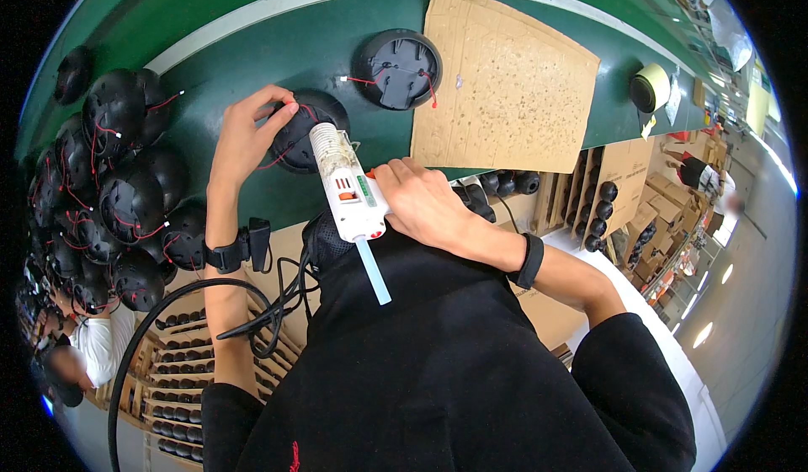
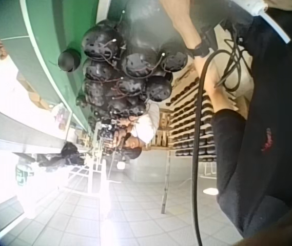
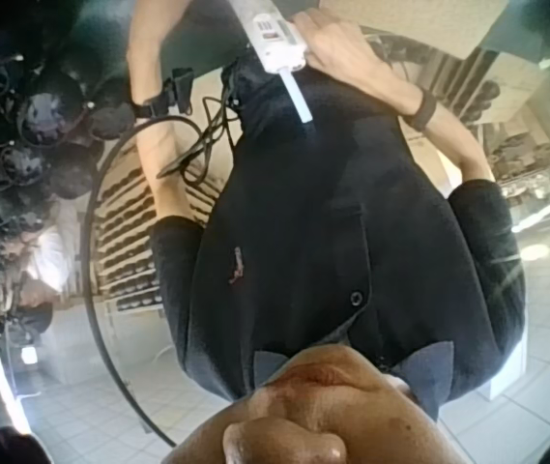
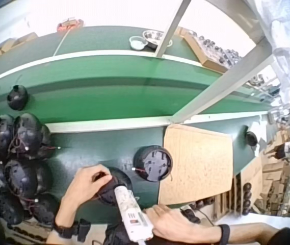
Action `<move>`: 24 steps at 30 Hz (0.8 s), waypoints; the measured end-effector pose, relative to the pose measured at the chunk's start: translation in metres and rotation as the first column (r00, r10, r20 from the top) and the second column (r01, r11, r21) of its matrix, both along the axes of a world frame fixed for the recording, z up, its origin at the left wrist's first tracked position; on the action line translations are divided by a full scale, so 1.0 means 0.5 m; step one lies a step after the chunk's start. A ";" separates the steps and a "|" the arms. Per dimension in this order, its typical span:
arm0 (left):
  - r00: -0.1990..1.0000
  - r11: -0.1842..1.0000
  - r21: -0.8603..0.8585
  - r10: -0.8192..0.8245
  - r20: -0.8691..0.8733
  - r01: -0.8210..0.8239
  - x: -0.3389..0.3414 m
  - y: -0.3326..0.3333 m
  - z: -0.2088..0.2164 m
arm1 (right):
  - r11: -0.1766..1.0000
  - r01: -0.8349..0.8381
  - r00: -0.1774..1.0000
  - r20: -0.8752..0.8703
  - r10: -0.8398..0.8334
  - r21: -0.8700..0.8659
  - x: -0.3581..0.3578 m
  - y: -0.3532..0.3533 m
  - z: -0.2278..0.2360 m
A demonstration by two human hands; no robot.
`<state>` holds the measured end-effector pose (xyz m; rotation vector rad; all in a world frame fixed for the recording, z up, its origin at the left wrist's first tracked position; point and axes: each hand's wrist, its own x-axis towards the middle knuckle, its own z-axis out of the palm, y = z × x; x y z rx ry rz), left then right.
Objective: Use a hot glue gun to secure components and wires inside spherical plastic housings on an assembly line.
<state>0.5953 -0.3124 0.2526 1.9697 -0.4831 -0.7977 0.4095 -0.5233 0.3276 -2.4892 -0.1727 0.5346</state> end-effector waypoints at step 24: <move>0.982 0.982 -0.056 0.175 -0.076 -0.180 -0.033 0.041 -0.010 | 0.998 0.058 0.992 -0.110 -0.054 0.026 -0.006 -0.007 0.001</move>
